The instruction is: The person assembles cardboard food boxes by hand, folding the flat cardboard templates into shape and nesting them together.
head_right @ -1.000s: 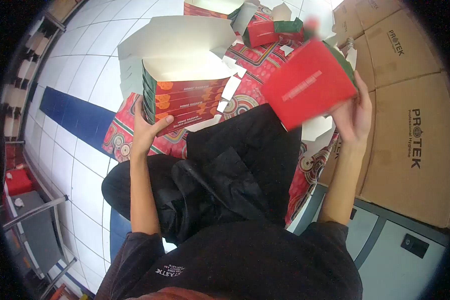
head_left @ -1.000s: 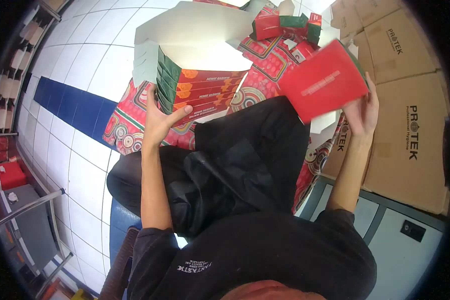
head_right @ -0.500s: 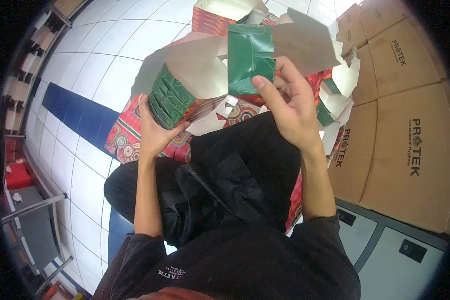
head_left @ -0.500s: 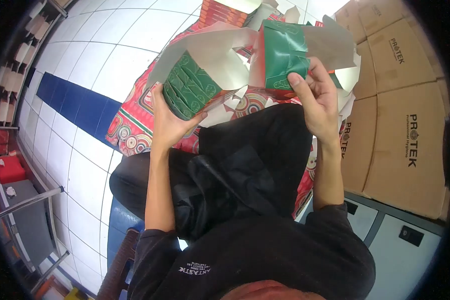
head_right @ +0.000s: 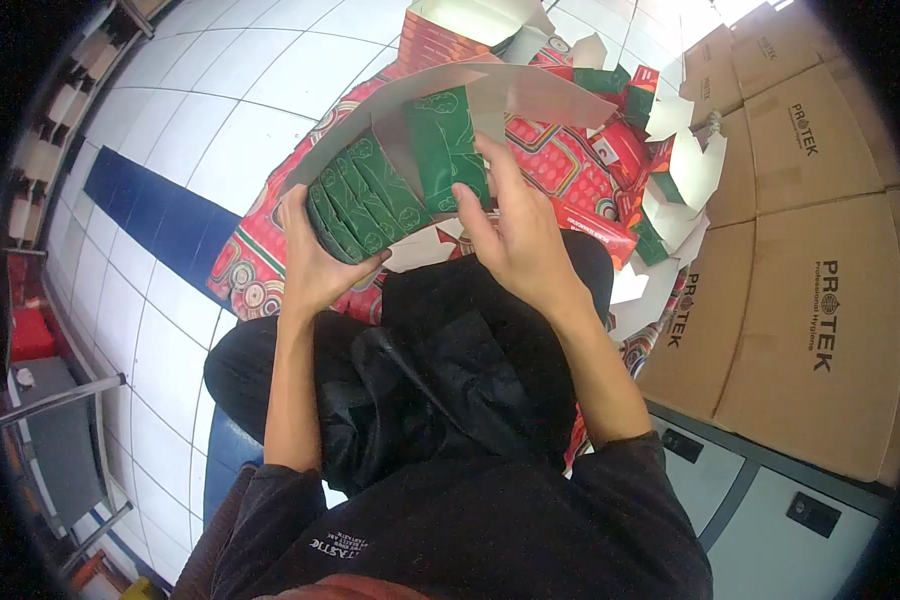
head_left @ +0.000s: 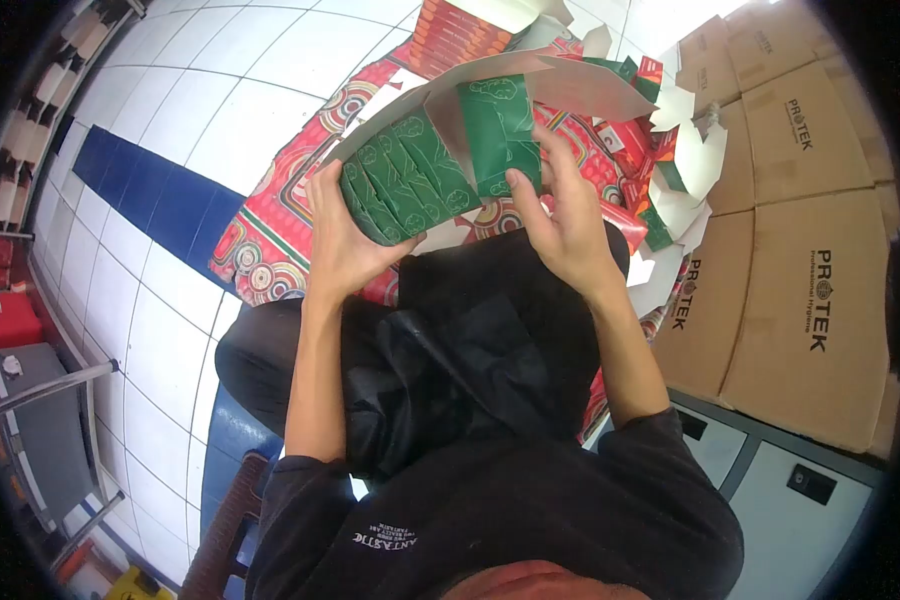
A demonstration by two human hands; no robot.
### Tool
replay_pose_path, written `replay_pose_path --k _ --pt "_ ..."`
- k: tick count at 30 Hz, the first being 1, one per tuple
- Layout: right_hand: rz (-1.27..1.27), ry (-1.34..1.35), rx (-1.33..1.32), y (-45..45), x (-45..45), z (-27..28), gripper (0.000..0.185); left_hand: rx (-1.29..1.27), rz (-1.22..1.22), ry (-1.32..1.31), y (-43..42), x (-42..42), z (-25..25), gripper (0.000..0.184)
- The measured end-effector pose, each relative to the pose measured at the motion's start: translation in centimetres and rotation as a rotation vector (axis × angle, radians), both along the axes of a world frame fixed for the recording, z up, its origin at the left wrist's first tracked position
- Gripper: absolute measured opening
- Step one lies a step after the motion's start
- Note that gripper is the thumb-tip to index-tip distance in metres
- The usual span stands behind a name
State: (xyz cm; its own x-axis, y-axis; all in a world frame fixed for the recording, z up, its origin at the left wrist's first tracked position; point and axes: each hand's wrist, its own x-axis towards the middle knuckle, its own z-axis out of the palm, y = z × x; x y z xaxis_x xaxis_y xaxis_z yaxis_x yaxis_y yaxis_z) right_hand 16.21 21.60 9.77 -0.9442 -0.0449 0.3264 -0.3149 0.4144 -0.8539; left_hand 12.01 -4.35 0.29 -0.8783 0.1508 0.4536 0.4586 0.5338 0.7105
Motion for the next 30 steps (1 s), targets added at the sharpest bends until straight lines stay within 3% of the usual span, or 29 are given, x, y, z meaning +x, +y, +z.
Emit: replay_pose_path --k 2,6,9,15,18,21,23,30 --pt "-0.075 0.123 0.030 -0.5 -0.2 -0.3 0.059 -0.005 0.001 0.014 0.0 -0.1 0.1 0.126" --pt "-0.111 0.143 0.208 -0.4 0.0 -0.8 0.069 -0.022 0.002 -0.015 0.0 -0.1 -0.1 0.132" --pt "-0.098 0.199 0.163 -1.3 0.4 -0.8 0.073 -0.006 0.003 0.001 0.2 0.0 0.0 0.131" --pt "-0.027 0.082 0.151 -1.7 0.3 -2.0 0.071 -0.063 -0.032 0.034 -0.1 0.0 0.3 0.128" --pt "-0.128 0.103 -0.050 -2.4 -0.3 -1.6 0.063 -0.054 -0.069 0.044 0.3 0.1 0.7 0.127" --pt "-0.163 0.242 0.198 -2.2 -0.5 -1.6 0.052 0.015 -0.038 0.084 0.3 0.0 0.3 0.115" --pt "-0.067 -0.019 0.154 -1.9 -0.3 -0.8 0.045 -0.016 -0.051 0.096 -0.1 0.0 0.3 0.116" --pt "0.057 -0.096 0.040 0.4 -1.0 -1.2 0.042 0.000 -0.051 0.087 0.1 -0.1 0.2 0.116"
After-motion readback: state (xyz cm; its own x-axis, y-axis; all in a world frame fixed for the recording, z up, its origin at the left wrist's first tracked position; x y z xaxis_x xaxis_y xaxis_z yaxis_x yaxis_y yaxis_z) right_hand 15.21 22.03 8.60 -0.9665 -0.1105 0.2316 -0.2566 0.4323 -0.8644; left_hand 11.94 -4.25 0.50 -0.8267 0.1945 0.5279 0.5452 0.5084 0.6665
